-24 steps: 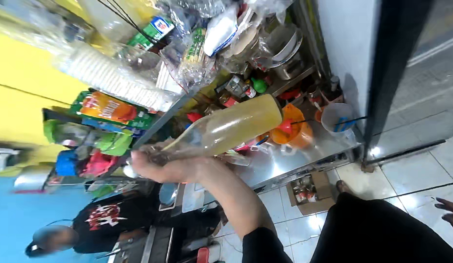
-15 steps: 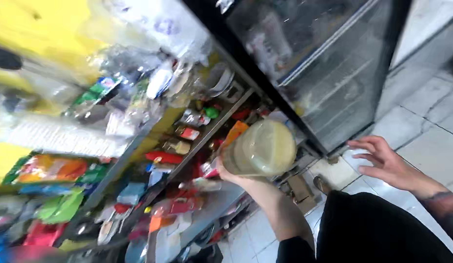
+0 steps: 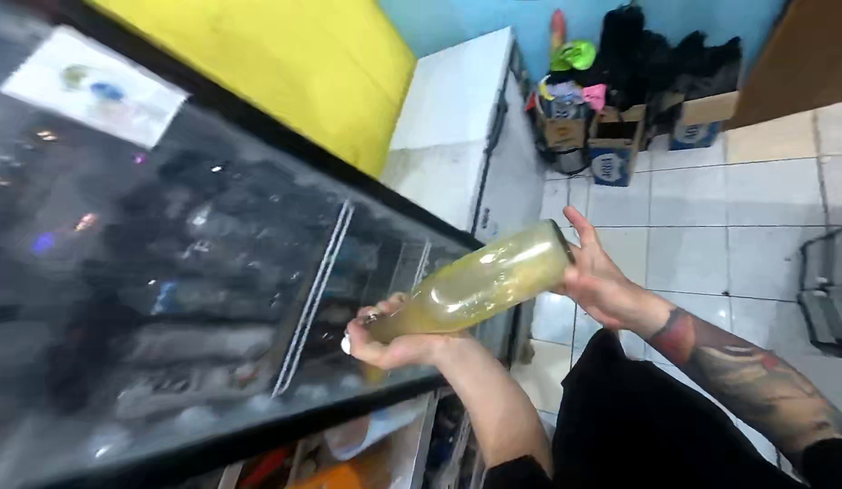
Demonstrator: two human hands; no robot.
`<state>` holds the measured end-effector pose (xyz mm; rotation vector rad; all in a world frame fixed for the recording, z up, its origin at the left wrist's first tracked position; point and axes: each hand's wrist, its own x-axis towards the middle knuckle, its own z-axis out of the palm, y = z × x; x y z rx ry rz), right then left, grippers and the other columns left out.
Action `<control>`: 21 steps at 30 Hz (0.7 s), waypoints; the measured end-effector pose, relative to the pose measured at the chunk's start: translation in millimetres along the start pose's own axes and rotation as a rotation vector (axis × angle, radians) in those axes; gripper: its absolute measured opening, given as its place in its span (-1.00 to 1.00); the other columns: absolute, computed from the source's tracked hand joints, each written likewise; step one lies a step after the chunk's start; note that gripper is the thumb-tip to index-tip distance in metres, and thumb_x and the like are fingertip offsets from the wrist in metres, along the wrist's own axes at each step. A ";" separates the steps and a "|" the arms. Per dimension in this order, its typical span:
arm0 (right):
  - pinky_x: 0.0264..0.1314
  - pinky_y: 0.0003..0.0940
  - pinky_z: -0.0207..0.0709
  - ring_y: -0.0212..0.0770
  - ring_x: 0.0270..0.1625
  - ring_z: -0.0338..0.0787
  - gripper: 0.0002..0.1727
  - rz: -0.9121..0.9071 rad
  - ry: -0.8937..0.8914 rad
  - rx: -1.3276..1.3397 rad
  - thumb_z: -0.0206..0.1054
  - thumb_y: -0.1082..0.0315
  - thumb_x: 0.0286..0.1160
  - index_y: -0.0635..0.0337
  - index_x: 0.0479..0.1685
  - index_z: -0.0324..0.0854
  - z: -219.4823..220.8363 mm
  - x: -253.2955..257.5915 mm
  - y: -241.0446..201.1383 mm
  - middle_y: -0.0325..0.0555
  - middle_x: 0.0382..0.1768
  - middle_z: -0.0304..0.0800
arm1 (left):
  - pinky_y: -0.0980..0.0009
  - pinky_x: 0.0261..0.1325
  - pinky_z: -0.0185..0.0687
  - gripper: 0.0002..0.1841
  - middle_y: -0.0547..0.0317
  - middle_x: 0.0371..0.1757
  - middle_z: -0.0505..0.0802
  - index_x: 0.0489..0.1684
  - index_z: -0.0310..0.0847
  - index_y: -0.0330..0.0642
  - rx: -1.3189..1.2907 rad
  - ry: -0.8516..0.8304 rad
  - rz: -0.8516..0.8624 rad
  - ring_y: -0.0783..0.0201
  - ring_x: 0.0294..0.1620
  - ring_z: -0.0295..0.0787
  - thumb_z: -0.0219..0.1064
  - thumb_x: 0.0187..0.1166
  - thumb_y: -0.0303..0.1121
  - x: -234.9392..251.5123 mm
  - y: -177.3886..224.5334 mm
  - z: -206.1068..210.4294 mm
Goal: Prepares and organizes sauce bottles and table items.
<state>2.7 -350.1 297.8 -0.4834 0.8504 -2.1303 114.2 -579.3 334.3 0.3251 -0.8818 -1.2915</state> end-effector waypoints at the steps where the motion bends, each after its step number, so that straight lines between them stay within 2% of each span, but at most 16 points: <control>1: 0.36 0.09 0.69 0.03 0.39 0.73 0.20 0.031 0.083 0.055 0.55 -0.22 0.34 -0.45 0.88 -0.35 -22.1 5.5 -6.5 -0.05 0.57 0.51 | 0.35 -0.22 0.69 -0.60 0.24 -0.43 0.64 -0.26 0.45 -0.11 -0.070 -0.112 0.014 0.31 -0.42 0.64 -0.31 0.83 -0.24 -4.8 -17.1 19.8; 3: 0.28 0.00 0.72 -0.04 0.31 0.76 -0.06 0.070 0.270 0.128 0.25 -0.44 0.47 -0.40 0.85 -0.02 -59.8 14.7 -21.7 -0.07 0.46 0.62 | 0.37 -0.24 0.71 -0.65 0.24 -0.38 0.68 -0.18 0.48 -0.12 -0.180 -0.301 0.033 0.32 -0.40 0.67 -0.24 0.81 -0.25 -23.2 -51.8 63.7; 4: 0.27 -0.02 0.72 -0.06 0.29 0.77 -0.12 0.061 0.346 0.138 0.20 -0.46 0.49 -0.37 0.80 0.15 -74.9 16.3 -30.9 -0.08 0.42 0.66 | 0.38 -0.23 0.71 -0.70 0.24 -0.37 0.70 -0.14 0.49 -0.12 -0.225 -0.365 0.029 0.32 -0.38 0.68 -0.17 0.78 -0.25 -37.5 -65.7 86.4; 6: 0.27 0.02 0.71 -0.05 0.30 0.77 -0.20 -0.034 0.447 0.141 0.19 -0.42 0.52 -0.34 0.75 0.28 -105.0 18.5 -53.1 -0.07 0.39 0.69 | 0.35 -0.18 0.70 -0.80 0.26 -0.36 0.74 -0.12 0.58 -0.10 -0.348 -0.475 -0.004 0.31 -0.34 0.70 0.09 0.70 -0.23 -63.5 -90.5 129.9; 8: 0.30 0.01 0.69 -0.05 0.34 0.74 -0.15 -0.168 0.466 0.117 0.20 -0.41 0.51 -0.36 0.80 0.18 -145.2 29.3 -80.2 -0.08 0.44 0.66 | 0.39 -0.15 0.75 -0.85 0.32 -0.31 0.80 -0.08 0.66 -0.02 -0.402 -0.566 -0.045 0.35 -0.31 0.75 0.28 0.63 -0.19 -79.0 -128.5 174.0; 9: 0.28 -0.01 0.71 -0.07 0.33 0.74 -0.12 -0.210 0.482 0.094 0.22 -0.43 0.49 -0.37 0.81 0.12 -166.5 38.4 -93.9 -0.09 0.43 0.65 | 0.41 -0.11 0.75 -0.84 0.33 -0.25 0.81 -0.02 0.65 0.00 -0.379 -0.587 -0.092 0.37 -0.26 0.75 0.25 0.65 -0.20 -86.3 -153.5 195.3; 11: 0.29 -0.02 0.70 -0.10 0.35 0.73 -0.15 -0.223 0.559 0.048 0.17 -0.42 0.54 -0.43 0.83 0.06 -197.5 53.4 -121.0 -0.14 0.47 0.61 | 0.43 -0.04 0.71 -0.83 0.32 -0.15 0.74 0.07 0.48 0.00 -0.271 -0.624 -0.220 0.38 -0.17 0.71 0.00 0.77 -0.26 -102.2 -198.9 234.9; 12: 0.30 0.00 0.69 -0.09 0.37 0.72 -0.14 -0.257 0.593 0.024 0.18 -0.42 0.54 -0.46 0.83 0.04 -212.3 61.3 -137.7 -0.14 0.49 0.59 | 0.40 -0.03 0.72 -0.82 0.29 -0.14 0.75 0.08 0.49 -0.02 -0.293 -0.637 -0.268 0.35 -0.16 0.72 0.00 0.77 -0.27 -109.8 -218.2 256.5; 13: 0.28 0.00 0.70 -0.10 0.35 0.72 -0.12 -0.323 0.621 -0.004 0.23 -0.41 0.50 -0.45 0.83 0.04 -230.0 69.9 -156.1 -0.14 0.47 0.60 | 0.38 -0.08 0.74 -0.84 0.27 -0.19 0.79 0.03 0.56 -0.02 -0.363 -0.650 -0.291 0.33 -0.21 0.75 0.12 0.71 -0.25 -116.6 -237.3 280.0; 14: 0.25 -0.02 0.72 -0.12 0.32 0.74 -0.06 -0.409 0.644 -0.035 0.29 -0.41 0.43 -0.42 0.83 0.03 -251.0 77.5 -174.7 -0.14 0.43 0.63 | 0.39 -0.14 0.76 -0.85 0.28 -0.23 0.83 -0.04 0.64 -0.01 -0.442 -0.676 -0.311 0.33 -0.26 0.78 0.27 0.64 -0.21 -123.7 -257.8 303.9; 15: 0.22 -0.03 0.73 -0.13 0.29 0.75 0.01 -0.490 0.664 -0.067 0.35 -0.41 0.36 -0.39 0.84 -0.01 -273.2 81.5 -191.3 -0.14 0.40 0.64 | 0.40 -0.13 0.80 -0.82 0.30 -0.22 0.85 -0.03 0.68 0.02 -0.455 -0.732 -0.334 0.34 -0.24 0.81 0.32 0.64 -0.15 -133.5 -278.4 324.4; 16: 0.23 -0.03 0.74 -0.13 0.29 0.75 0.04 -0.545 0.699 -0.083 0.38 -0.39 0.34 -0.36 0.85 -0.04 -293.1 82.0 -207.1 -0.14 0.39 0.64 | 0.41 -0.04 0.80 -0.79 0.35 -0.17 0.85 0.04 0.64 0.07 -0.387 -0.814 -0.372 0.37 -0.16 0.82 0.25 0.71 -0.07 -147.0 -298.0 341.0; 18: 0.28 -0.05 0.72 -0.15 0.33 0.73 -0.04 -0.612 0.805 -0.115 0.34 -0.30 0.44 -0.36 0.86 -0.01 -324.8 77.4 -242.9 -0.15 0.43 0.62 | 0.37 0.16 0.73 -0.71 0.35 -0.03 0.78 0.15 0.51 0.09 -0.258 -0.958 -0.528 0.36 0.02 0.76 0.04 0.82 0.01 -182.5 -332.0 377.3; 19: 0.29 -0.04 0.71 -0.13 0.35 0.72 -0.06 -0.678 0.830 -0.180 0.31 -0.27 0.48 -0.34 0.87 -0.04 -340.5 71.7 -261.6 -0.14 0.46 0.60 | 0.35 0.22 0.71 -0.69 0.34 0.02 0.77 0.18 0.49 0.08 -0.255 -1.000 -0.588 0.35 0.08 0.74 0.04 0.82 0.04 -201.1 -348.1 398.3; 21: 0.21 -0.09 0.73 -0.10 0.29 0.72 0.11 -0.867 0.847 -0.423 0.39 -0.29 0.38 -0.21 0.90 -0.19 -368.6 54.1 -303.3 -0.10 0.44 0.59 | 0.38 0.21 0.72 -0.66 0.39 0.02 0.81 0.11 0.60 0.15 -0.361 -1.052 -0.707 0.39 0.09 0.76 0.22 0.70 0.14 -243.5 -380.0 438.0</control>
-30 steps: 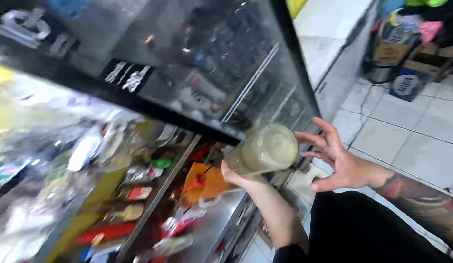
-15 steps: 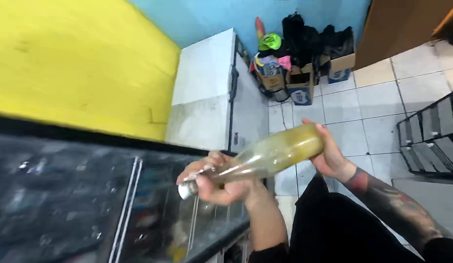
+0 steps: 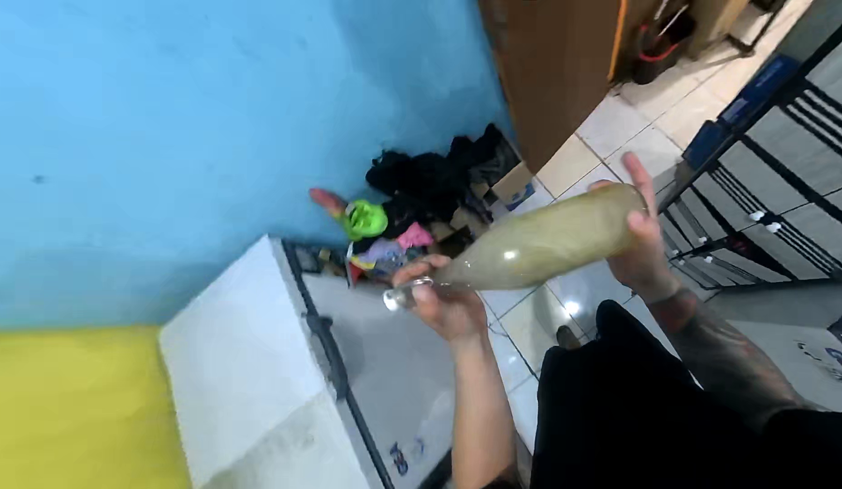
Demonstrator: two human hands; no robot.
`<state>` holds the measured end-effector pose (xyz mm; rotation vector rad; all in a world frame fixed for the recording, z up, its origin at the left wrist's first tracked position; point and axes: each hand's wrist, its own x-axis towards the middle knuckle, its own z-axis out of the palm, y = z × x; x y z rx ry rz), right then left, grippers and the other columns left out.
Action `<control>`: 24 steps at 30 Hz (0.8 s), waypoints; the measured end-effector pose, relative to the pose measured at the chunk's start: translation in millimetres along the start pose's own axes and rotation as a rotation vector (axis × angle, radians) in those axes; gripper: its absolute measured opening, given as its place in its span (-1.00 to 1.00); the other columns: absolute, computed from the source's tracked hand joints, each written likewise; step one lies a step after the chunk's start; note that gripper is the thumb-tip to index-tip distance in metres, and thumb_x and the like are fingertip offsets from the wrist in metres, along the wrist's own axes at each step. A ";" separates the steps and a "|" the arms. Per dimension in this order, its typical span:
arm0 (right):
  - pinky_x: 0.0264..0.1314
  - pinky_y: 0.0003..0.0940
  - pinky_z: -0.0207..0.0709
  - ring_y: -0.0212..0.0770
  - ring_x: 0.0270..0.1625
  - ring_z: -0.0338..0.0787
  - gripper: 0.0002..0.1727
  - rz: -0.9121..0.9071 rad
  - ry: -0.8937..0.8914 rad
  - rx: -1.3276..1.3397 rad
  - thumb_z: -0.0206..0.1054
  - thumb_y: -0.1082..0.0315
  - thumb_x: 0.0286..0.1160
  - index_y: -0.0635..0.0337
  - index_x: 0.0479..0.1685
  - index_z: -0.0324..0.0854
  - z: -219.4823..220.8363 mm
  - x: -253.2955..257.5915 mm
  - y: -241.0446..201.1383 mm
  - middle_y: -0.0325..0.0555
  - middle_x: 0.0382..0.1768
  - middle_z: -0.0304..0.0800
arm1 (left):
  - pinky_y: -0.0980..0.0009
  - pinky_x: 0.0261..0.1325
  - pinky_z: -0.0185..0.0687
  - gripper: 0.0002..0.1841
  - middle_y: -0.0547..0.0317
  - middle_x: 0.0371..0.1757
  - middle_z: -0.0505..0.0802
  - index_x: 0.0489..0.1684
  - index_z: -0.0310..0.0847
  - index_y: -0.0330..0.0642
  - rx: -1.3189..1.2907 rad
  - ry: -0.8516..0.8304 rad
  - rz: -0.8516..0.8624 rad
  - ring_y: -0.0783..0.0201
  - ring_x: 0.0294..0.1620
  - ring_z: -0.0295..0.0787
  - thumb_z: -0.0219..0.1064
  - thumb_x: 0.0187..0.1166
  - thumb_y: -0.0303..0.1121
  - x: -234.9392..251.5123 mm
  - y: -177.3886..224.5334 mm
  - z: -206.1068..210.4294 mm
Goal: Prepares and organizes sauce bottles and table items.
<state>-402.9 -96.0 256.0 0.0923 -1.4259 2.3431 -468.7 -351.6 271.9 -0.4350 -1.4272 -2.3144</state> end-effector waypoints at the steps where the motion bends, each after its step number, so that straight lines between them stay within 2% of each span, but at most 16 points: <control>1: 0.22 -0.09 0.74 -0.09 0.26 0.74 0.25 -0.146 -0.006 -0.073 0.47 -0.33 0.29 -0.08 0.89 -0.28 -17.5 22.6 -7.8 -0.07 0.39 0.61 | 0.42 0.15 0.75 -0.62 0.41 0.01 0.85 0.08 0.69 0.18 -0.088 -0.051 -0.083 0.43 0.06 0.79 0.30 0.60 0.20 13.0 -26.9 14.0; 3: 0.30 -0.06 0.73 -0.10 0.24 0.76 0.39 -0.333 -0.014 -0.246 0.54 -0.34 0.22 0.14 0.86 -0.41 -55.8 75.3 -20.7 -0.07 0.33 0.66 | 0.52 -0.08 0.79 -0.54 0.44 -0.06 0.86 0.07 0.72 0.22 -0.192 -0.104 -0.337 0.52 -0.13 0.81 0.37 0.47 0.30 31.9 -83.0 43.7; 5: 0.29 -0.02 0.74 -0.04 0.22 0.78 0.31 -0.346 0.020 -0.327 0.56 -0.18 0.28 0.26 0.86 -0.31 -89.6 127.3 -32.3 0.04 0.30 0.69 | 0.59 -0.13 0.74 -0.53 0.45 -0.11 0.83 0.11 0.65 0.21 -0.246 -0.133 -0.516 0.55 -0.20 0.77 0.37 0.47 0.30 47.3 -137.7 71.7; 6: 0.31 -0.04 0.73 -0.05 0.23 0.77 0.27 -0.371 0.020 -0.397 0.53 -0.18 0.32 0.30 0.85 -0.27 -104.5 150.5 -41.1 0.05 0.31 0.68 | 0.58 -0.09 0.76 -0.52 0.42 -0.11 0.84 0.12 0.65 0.19 -0.312 -0.146 -0.579 0.53 -0.19 0.80 0.39 0.46 0.29 57.1 -163.8 88.3; 8: 0.39 -0.12 0.69 -0.14 0.28 0.75 0.30 -0.441 -0.021 -0.511 0.51 -0.24 0.34 0.28 0.84 -0.32 -135.0 197.3 -56.0 -0.04 0.35 0.68 | 0.50 0.07 0.79 -0.50 0.34 -0.02 0.88 0.16 0.70 0.17 -0.485 -0.165 -0.661 0.45 -0.05 0.85 0.44 0.41 0.26 74.9 -214.6 120.3; 9: 0.40 -0.15 0.69 -0.18 0.28 0.75 0.28 -0.431 -0.029 -0.532 0.51 -0.23 0.36 0.25 0.84 -0.33 -152.9 224.3 -56.7 -0.09 0.35 0.69 | 0.48 0.11 0.79 -0.50 0.29 0.00 0.90 0.17 0.71 0.15 -0.542 -0.149 -0.693 0.42 -0.02 0.86 0.48 0.39 0.21 83.1 -235.6 135.8; 12: 0.32 -0.16 0.72 -0.14 0.25 0.78 0.10 -0.281 0.056 -0.580 0.42 -0.12 0.48 0.31 0.85 -0.13 -200.7 306.2 -55.1 0.00 0.31 0.74 | 0.59 -0.08 0.77 -0.52 0.29 -0.05 0.85 0.23 0.61 0.09 -0.491 -0.055 -0.789 0.47 -0.18 0.82 0.47 0.47 0.11 119.2 -283.8 187.6; 14: 0.34 -0.12 0.71 -0.10 0.26 0.77 0.16 -0.350 0.014 -0.548 0.43 -0.20 0.43 0.32 0.85 -0.15 -228.3 362.8 -61.9 0.05 0.32 0.74 | 0.55 -0.09 0.80 -0.51 0.23 -0.08 0.88 0.18 0.63 0.02 -0.496 -0.014 -0.724 0.43 -0.21 0.85 0.51 0.42 0.09 153.6 -315.3 224.0; 16: 0.35 -0.05 0.72 -0.07 0.27 0.77 0.23 -0.337 0.000 -0.393 0.48 -0.28 0.34 0.18 0.87 -0.19 -256.9 411.3 -57.5 0.01 0.34 0.71 | 0.49 -0.07 0.82 -0.51 0.24 -0.05 0.90 0.16 0.67 0.03 -0.410 -0.073 -0.601 0.41 -0.19 0.87 0.57 0.36 0.07 185.9 -332.3 249.4; 18: 0.33 -0.04 0.71 -0.08 0.28 0.76 0.09 -0.152 0.106 -0.167 0.48 -0.17 0.35 -0.01 0.87 -0.02 -287.0 459.1 -42.7 -0.02 0.35 0.69 | 0.47 -0.18 0.80 -0.49 0.24 -0.10 0.87 0.17 0.66 0.01 -0.168 -0.158 -0.467 0.41 -0.28 0.81 0.64 0.32 0.00 223.2 -338.2 285.3; 19: 0.31 -0.03 0.70 -0.08 0.29 0.75 -0.07 -0.075 0.181 -0.074 0.38 -0.07 0.43 -0.04 0.84 0.09 -302.5 484.0 -32.8 -0.01 0.37 0.67 | 0.42 -0.22 0.83 -0.49 0.17 -0.12 0.88 0.18 0.67 -0.08 -0.075 -0.192 -0.411 0.35 -0.32 0.82 0.67 0.31 -0.09 243.7 -341.3 307.3; 20: 0.31 -0.03 0.70 -0.09 0.32 0.72 -0.14 -0.014 0.239 -0.011 0.29 -0.09 0.49 -0.06 0.82 0.14 -316.7 505.2 -22.8 -0.02 0.43 0.63 | 0.40 -0.25 0.83 -0.51 0.11 -0.15 0.88 0.20 0.66 -0.17 -0.008 -0.222 -0.368 0.32 -0.35 0.82 0.66 0.34 -0.19 262.9 -347.2 328.3; 21: 0.28 -0.02 0.71 -0.09 0.32 0.73 -0.12 0.037 0.306 0.047 0.27 -0.17 0.46 -0.08 0.82 0.17 -328.4 523.7 -13.0 -0.03 0.43 0.64 | 0.40 -0.28 0.83 -0.53 0.08 -0.18 0.87 0.22 0.62 -0.25 0.053 -0.247 -0.328 0.31 -0.38 0.81 0.62 0.40 -0.27 280.4 -356.0 347.1; 22: 0.25 -0.01 0.73 -0.08 0.30 0.75 -0.09 0.074 0.365 0.113 0.28 -0.23 0.41 -0.07 0.80 0.20 -337.9 537.7 -2.9 -0.02 0.40 0.68 | 0.41 -0.31 0.83 -0.54 0.09 -0.21 0.87 0.26 0.58 -0.31 0.117 -0.268 -0.295 0.31 -0.40 0.81 0.56 0.46 -0.32 296.5 -366.4 363.9; 24: 0.24 -0.01 0.72 -0.08 0.29 0.75 -0.14 0.149 0.433 0.243 0.25 -0.24 0.47 -0.11 0.79 0.21 -357.8 560.2 13.8 -0.03 0.37 0.68 | 0.44 -0.30 0.83 -0.50 0.17 -0.24 0.87 0.32 0.52 -0.38 0.233 -0.317 -0.232 0.37 -0.41 0.81 0.52 0.47 -0.35 327.3 -393.4 395.7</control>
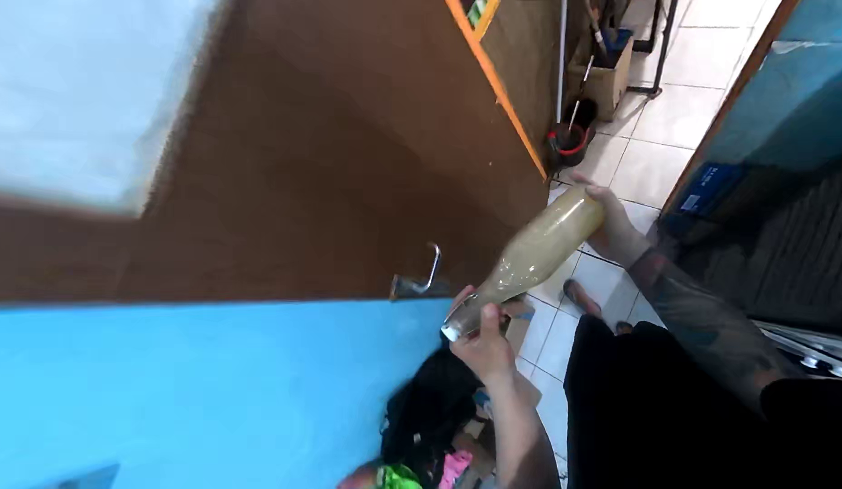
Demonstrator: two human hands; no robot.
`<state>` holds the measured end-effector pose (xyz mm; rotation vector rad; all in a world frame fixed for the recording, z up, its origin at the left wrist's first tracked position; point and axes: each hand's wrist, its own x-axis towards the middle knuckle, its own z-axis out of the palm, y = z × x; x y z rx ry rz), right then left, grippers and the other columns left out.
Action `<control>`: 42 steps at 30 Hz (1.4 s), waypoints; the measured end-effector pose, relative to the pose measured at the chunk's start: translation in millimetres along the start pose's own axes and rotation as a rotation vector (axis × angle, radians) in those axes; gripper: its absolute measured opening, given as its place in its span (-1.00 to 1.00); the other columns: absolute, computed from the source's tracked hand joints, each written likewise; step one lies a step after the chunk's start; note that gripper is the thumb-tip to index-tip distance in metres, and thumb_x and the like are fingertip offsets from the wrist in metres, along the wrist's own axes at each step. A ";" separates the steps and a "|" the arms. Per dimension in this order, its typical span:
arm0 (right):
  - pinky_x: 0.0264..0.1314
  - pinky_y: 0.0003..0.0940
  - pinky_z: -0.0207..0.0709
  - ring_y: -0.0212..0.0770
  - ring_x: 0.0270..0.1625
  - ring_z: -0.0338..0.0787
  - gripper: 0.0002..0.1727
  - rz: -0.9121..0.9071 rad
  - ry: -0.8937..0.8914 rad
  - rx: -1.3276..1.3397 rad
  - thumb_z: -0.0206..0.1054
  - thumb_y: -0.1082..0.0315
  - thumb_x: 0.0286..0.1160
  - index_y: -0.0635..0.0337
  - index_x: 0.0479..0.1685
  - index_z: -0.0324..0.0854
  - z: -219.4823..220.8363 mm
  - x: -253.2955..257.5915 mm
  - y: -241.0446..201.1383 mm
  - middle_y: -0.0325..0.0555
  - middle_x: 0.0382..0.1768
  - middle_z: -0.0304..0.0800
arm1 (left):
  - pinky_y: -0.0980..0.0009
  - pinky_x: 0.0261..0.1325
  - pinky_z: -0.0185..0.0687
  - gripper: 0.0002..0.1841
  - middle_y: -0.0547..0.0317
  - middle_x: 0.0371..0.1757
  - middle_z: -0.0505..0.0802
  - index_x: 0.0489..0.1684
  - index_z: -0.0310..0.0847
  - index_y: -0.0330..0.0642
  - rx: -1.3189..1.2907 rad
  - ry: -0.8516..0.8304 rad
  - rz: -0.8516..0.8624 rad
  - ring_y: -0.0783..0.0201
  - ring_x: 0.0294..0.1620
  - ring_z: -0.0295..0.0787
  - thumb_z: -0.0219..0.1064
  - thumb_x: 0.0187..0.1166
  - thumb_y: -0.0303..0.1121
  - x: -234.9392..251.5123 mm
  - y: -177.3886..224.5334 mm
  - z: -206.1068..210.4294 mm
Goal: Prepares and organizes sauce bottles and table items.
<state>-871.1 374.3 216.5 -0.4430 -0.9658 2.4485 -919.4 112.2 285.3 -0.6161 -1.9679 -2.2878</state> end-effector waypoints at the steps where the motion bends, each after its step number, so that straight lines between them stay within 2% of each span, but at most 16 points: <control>1: 0.24 0.01 0.73 -0.05 0.29 0.75 -0.18 0.043 0.031 0.052 0.20 -0.24 0.54 -0.13 0.79 0.21 -6.1 15.5 3.1 -0.01 0.36 0.68 | 0.42 -0.26 0.84 -0.47 0.20 -0.21 0.88 0.31 0.53 -0.38 0.015 -0.026 0.034 0.38 -0.37 0.82 0.57 0.42 -0.33 22.7 -10.0 11.6; 2: 0.22 0.01 0.73 -0.04 0.27 0.76 -0.24 0.083 0.067 0.082 0.12 -0.24 0.62 -0.18 0.80 0.22 -11.5 31.4 4.4 -0.01 0.35 0.70 | 0.38 -0.15 0.86 -0.45 0.20 -0.12 0.89 0.27 0.56 -0.35 0.000 -0.058 0.080 0.35 -0.26 0.84 0.64 0.35 -0.31 45.3 -22.9 23.7; 4: 0.18 -0.02 0.72 -0.09 0.22 0.78 -0.32 0.176 0.119 0.107 0.01 -0.32 0.67 -0.35 0.73 0.32 -21.9 63.3 3.3 -0.10 0.31 0.73 | 0.30 0.20 0.82 -0.46 0.21 0.11 0.87 0.22 0.62 -0.19 -0.042 -0.148 0.176 0.27 0.09 0.84 0.70 0.30 -0.21 89.3 -50.2 52.0; 6: 0.13 -0.03 0.72 -0.12 0.17 0.79 -0.36 0.239 0.135 0.120 0.00 -0.37 0.64 -0.41 0.63 0.43 -34.4 103.8 3.5 -0.15 0.25 0.76 | 0.33 0.32 0.74 -0.52 0.28 0.20 0.85 0.27 0.64 -0.03 -0.095 -0.254 0.246 0.29 0.22 0.80 0.61 0.43 -0.12 133.0 -75.2 86.9; 8: 0.14 -0.04 0.72 -0.13 0.16 0.80 -0.34 0.283 0.125 0.133 -0.03 -0.41 0.64 -0.38 0.61 0.46 -49.8 149.6 3.5 -0.14 0.23 0.78 | 0.34 0.31 0.76 -0.60 0.28 0.16 0.89 0.28 0.64 0.04 -0.176 -0.349 0.247 0.28 0.19 0.83 0.52 0.53 -0.12 175.6 -96.3 129.5; 10: 0.21 0.03 0.71 -0.04 0.21 0.79 -0.31 0.311 0.167 0.202 -0.06 -0.38 0.67 -0.26 0.63 0.46 -65.5 195.1 2.0 -0.02 0.26 0.77 | 0.35 0.26 0.79 -0.66 0.24 0.07 0.91 0.24 0.63 0.03 -0.228 -0.434 0.164 0.27 0.11 0.86 0.50 0.56 -0.21 216.5 -110.3 174.9; 13: 0.33 0.10 0.64 0.06 0.32 0.73 -0.28 0.281 0.294 0.296 -0.25 -0.27 0.79 -0.04 0.69 0.34 -85.3 249.7 -19.4 0.10 0.36 0.69 | 0.33 0.17 0.81 -0.60 0.09 0.07 0.90 0.26 0.52 -0.29 -0.129 -0.653 0.073 0.25 0.07 0.86 0.48 0.57 -0.30 278.9 -127.1 240.3; 14: 0.34 0.11 0.63 0.08 0.34 0.73 -0.28 0.247 0.342 0.336 -0.25 -0.27 0.79 -0.02 0.69 0.33 -92.9 264.2 -28.1 0.12 0.37 0.69 | 0.30 0.16 0.84 -0.56 0.03 0.08 0.90 0.27 0.51 -0.40 -0.066 -0.739 0.083 0.23 0.07 0.87 0.47 0.55 -0.33 298.0 -132.8 261.6; 16: 0.32 0.10 0.65 0.08 0.32 0.74 -0.28 0.148 0.407 0.403 -0.24 -0.25 0.78 0.01 0.65 0.36 -108.8 289.6 -47.2 0.13 0.34 0.71 | 0.21 0.20 0.86 -0.50 -0.02 0.11 0.90 0.26 0.57 -0.46 -0.014 -0.879 0.109 0.16 0.11 0.88 0.56 0.44 -0.34 330.2 -148.6 303.9; 20: 0.26 0.07 0.69 0.02 0.24 0.77 -0.29 -0.041 0.418 0.464 -0.30 -0.22 0.78 0.03 0.64 0.36 -145.2 337.5 -95.9 0.11 0.24 0.75 | 0.17 0.30 0.84 -0.43 0.00 0.16 0.89 0.22 0.71 -0.34 -0.025 -1.098 0.164 0.14 0.19 0.85 0.74 0.24 -0.25 375.6 -177.9 389.8; 22: 0.20 0.02 0.72 -0.01 0.20 0.79 -0.29 -0.073 0.428 0.476 -0.34 -0.20 0.79 0.03 0.64 0.36 -162.9 361.6 -122.0 0.08 0.21 0.77 | 0.20 0.28 0.83 -0.47 -0.01 0.13 0.90 0.15 0.76 -0.33 -0.030 -1.127 0.283 0.16 0.16 0.86 0.75 0.23 -0.27 387.7 -189.6 436.1; 25: 0.21 0.02 0.72 0.02 0.25 0.79 -0.27 -0.121 0.420 0.512 -0.37 -0.20 0.81 0.03 0.69 0.32 -198.3 403.8 -162.5 0.11 0.30 0.74 | 0.24 0.21 0.86 -0.53 -0.03 0.09 0.91 0.09 0.78 -0.32 -0.022 -1.146 0.476 0.17 0.12 0.88 0.72 0.27 -0.24 403.8 -208.1 510.8; 29: 0.25 0.04 0.69 0.02 0.30 0.78 -0.31 -0.160 0.421 0.537 -0.42 -0.18 0.81 -0.05 0.71 0.24 -262.5 478.4 -227.4 0.05 0.37 0.72 | 0.32 0.04 0.90 -0.57 0.06 -0.01 0.95 0.04 0.81 -0.28 0.011 -1.112 0.611 0.25 -0.03 0.92 0.71 0.27 -0.25 430.2 -239.2 617.8; 33: 0.27 0.03 0.69 0.03 0.28 0.78 -0.33 -0.177 0.505 0.479 -0.41 -0.14 0.86 -0.05 0.75 0.21 -307.9 550.1 -307.5 0.09 0.33 0.73 | 0.29 0.06 0.89 -0.54 0.09 -0.05 0.96 0.06 0.82 -0.27 0.035 -1.024 0.507 0.26 -0.04 0.92 0.70 0.27 -0.17 469.0 -253.3 724.3; 37: 0.28 0.04 0.69 0.01 0.30 0.77 -0.34 -0.148 0.600 0.309 -0.36 -0.16 0.88 -0.11 0.76 0.26 -341.7 611.6 -375.2 0.06 0.34 0.73 | 0.19 0.15 0.87 -0.56 0.01 -0.03 0.94 0.07 0.77 -0.34 -0.115 -0.998 0.427 0.16 0.02 0.90 0.65 0.33 -0.22 512.6 -266.6 821.0; 42: 0.13 0.13 0.76 0.09 0.23 0.82 -0.37 -0.091 0.692 0.018 -0.33 -0.12 0.91 -0.08 0.70 0.36 -372.8 681.4 -465.9 0.09 0.32 0.75 | 0.14 0.02 0.90 -0.59 0.05 -0.10 0.94 -0.02 0.75 -0.28 -0.208 -0.930 0.420 0.18 -0.08 0.91 0.55 0.46 -0.09 572.4 -284.7 941.5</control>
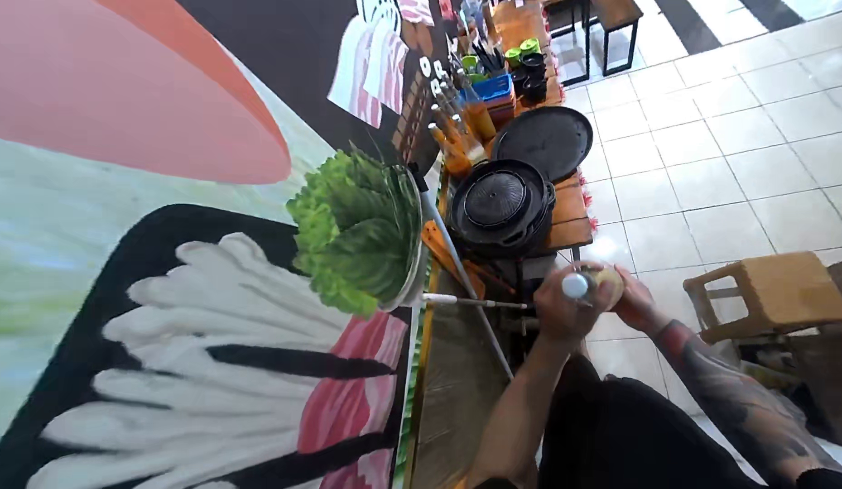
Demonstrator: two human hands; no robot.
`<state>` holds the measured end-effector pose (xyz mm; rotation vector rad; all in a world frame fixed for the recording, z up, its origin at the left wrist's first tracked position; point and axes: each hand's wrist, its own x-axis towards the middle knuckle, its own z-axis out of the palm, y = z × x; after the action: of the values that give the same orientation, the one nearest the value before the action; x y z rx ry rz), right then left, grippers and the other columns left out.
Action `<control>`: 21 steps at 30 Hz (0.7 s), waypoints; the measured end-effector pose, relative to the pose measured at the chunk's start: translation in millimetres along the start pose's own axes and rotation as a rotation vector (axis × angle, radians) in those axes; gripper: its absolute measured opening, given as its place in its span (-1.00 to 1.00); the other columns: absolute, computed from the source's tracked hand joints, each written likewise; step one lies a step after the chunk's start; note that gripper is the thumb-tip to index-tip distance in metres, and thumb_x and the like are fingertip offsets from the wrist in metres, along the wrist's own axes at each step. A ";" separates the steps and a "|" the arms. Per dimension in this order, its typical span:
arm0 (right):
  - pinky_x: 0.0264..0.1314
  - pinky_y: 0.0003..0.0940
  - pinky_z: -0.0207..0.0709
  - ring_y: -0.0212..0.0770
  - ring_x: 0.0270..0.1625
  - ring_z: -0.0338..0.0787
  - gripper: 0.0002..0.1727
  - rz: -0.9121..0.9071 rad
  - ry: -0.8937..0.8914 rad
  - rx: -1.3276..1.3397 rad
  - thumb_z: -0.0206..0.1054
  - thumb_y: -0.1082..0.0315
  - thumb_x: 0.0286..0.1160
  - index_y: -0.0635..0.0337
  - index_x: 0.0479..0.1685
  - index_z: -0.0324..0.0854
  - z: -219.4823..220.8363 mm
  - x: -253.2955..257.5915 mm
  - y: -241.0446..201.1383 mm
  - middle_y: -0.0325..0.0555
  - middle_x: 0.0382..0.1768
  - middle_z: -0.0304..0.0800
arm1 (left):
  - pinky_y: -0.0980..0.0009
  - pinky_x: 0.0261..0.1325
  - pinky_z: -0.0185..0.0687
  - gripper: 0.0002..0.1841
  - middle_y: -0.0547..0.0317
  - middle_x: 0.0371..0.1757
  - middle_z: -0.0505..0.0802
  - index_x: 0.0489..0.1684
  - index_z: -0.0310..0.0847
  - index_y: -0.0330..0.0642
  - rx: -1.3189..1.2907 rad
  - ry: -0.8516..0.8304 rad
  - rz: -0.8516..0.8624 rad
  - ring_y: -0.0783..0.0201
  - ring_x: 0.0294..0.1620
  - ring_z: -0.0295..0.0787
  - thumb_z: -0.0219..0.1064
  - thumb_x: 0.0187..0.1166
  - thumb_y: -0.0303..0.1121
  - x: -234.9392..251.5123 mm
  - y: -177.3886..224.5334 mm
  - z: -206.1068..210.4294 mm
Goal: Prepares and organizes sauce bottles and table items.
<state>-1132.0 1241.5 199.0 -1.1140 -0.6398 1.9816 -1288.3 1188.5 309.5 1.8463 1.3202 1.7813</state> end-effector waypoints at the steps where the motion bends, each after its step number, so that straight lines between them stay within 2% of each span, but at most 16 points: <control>1: 0.05 0.18 0.78 0.14 0.19 0.83 -0.39 -0.028 0.013 -0.060 -0.31 -0.09 0.91 -0.08 0.70 0.36 4.5 14.5 -16.1 0.12 0.31 0.75 | 0.13 0.02 0.89 -0.59 0.07 -0.08 0.93 -0.01 0.73 -0.26 -0.014 -0.006 -0.011 0.20 -0.08 0.91 0.50 0.51 -0.06 24.7 -13.4 2.7; 3: -0.06 0.19 0.80 0.16 0.12 0.85 -0.43 -0.089 0.036 -0.140 -0.26 -0.09 0.90 -0.13 0.67 0.40 10.6 45.8 -48.1 0.11 0.28 0.76 | 0.16 0.02 0.88 -0.56 0.10 -0.07 0.91 0.03 0.71 -0.25 -0.047 0.002 -0.056 0.23 -0.09 0.89 0.43 0.58 0.01 74.9 -38.7 8.8; 4: -0.04 0.17 0.80 0.14 0.14 0.84 -0.42 -0.109 0.039 -0.177 -0.26 -0.11 0.89 -0.20 0.70 0.36 10.0 60.2 -62.0 0.09 0.31 0.74 | 0.18 0.03 0.87 -0.55 0.08 -0.06 0.90 0.04 0.69 -0.29 -0.061 0.013 -0.096 0.24 -0.08 0.88 0.42 0.60 0.00 97.3 -48.4 11.5; 6: 0.11 0.16 0.76 0.10 0.19 0.84 -0.39 -0.163 0.039 -0.235 -0.32 -0.12 0.89 -0.22 0.80 0.21 4.6 88.1 -91.6 0.07 0.33 0.74 | 0.20 0.09 0.85 -0.54 0.04 -0.02 0.90 0.10 0.65 -0.36 -0.046 0.026 -0.139 0.24 -0.03 0.88 0.38 0.64 -0.04 142.7 -69.2 16.5; 8: 0.28 0.03 0.73 -0.04 0.31 0.83 -0.38 -0.229 0.023 -0.284 -0.32 -0.12 0.89 -0.17 0.82 0.12 -1.4 109.8 -123.6 -0.08 0.41 0.76 | 0.19 0.09 0.88 -0.57 0.00 -0.08 0.92 0.05 0.64 -0.44 -0.034 0.097 -0.057 0.23 -0.03 0.91 0.41 0.62 -0.13 187.8 -99.2 27.8; 10: 0.36 -0.03 0.70 -0.06 0.36 0.80 -0.45 -0.301 0.039 -0.328 -0.14 -0.02 0.91 -0.13 0.79 0.18 -2.9 128.3 -154.4 -0.13 0.46 0.72 | 0.19 0.09 0.87 -0.60 0.01 -0.09 0.91 0.05 0.65 -0.44 -0.009 0.110 0.013 0.23 -0.03 0.90 0.41 0.62 -0.18 230.0 -125.9 33.8; 13: 0.34 -0.14 0.69 -0.15 0.34 0.80 -0.46 -0.418 0.033 -0.517 0.05 0.14 0.85 -0.12 0.77 0.20 6.4 153.9 -188.8 -0.21 0.52 0.66 | 0.19 0.11 0.85 -0.53 0.00 -0.06 0.90 0.08 0.64 -0.45 0.076 0.130 0.059 0.24 0.01 0.89 0.39 0.64 -0.09 283.0 -161.9 38.3; 16: 0.41 -0.16 0.67 -0.19 0.46 0.71 -0.32 -0.542 -0.033 -0.696 0.26 0.28 0.67 -0.04 0.80 0.17 32.0 201.2 -221.9 -0.20 0.59 0.58 | 0.19 0.09 0.84 -0.45 0.02 -0.04 0.89 0.19 0.62 -0.41 0.209 0.129 0.038 0.26 0.01 0.87 0.34 0.67 0.01 332.0 -192.9 41.4; 18: 0.49 -0.13 0.63 -0.16 0.60 0.57 -0.14 -0.657 -0.080 -0.806 0.43 0.21 0.48 0.07 0.82 0.13 52.6 244.8 -243.5 -0.13 0.65 0.49 | 0.15 0.17 0.80 -0.44 0.07 0.02 0.91 0.27 0.65 -0.32 0.350 0.080 -0.050 0.26 0.07 0.87 0.35 0.64 0.06 356.5 -205.6 45.0; 19: 0.53 -0.11 0.59 -0.15 0.67 0.49 -0.04 -0.721 -0.122 -0.854 0.49 0.15 0.42 0.09 0.84 0.07 63.5 265.1 -253.8 -0.10 0.70 0.40 | 0.12 0.24 0.76 -0.39 0.02 0.06 0.90 0.35 0.64 -0.33 0.414 0.043 -0.094 0.20 0.12 0.86 0.36 0.62 0.08 365.4 -210.4 48.2; 21: 0.60 -0.11 0.54 -0.14 0.75 0.37 0.11 -0.817 -0.215 -0.904 0.60 0.09 0.31 0.14 0.87 -0.03 89.0 302.3 -273.3 -0.03 0.78 0.25 | 0.10 0.15 0.76 -0.39 -0.05 0.01 0.89 0.37 0.65 -0.35 0.535 0.010 -0.100 0.10 0.07 0.85 0.40 0.59 0.04 379.1 -221.9 59.6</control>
<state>-1207.6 1640.9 292.7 -0.8669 -1.8711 1.0749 -1389.4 1612.9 387.9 1.9676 2.0029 1.4824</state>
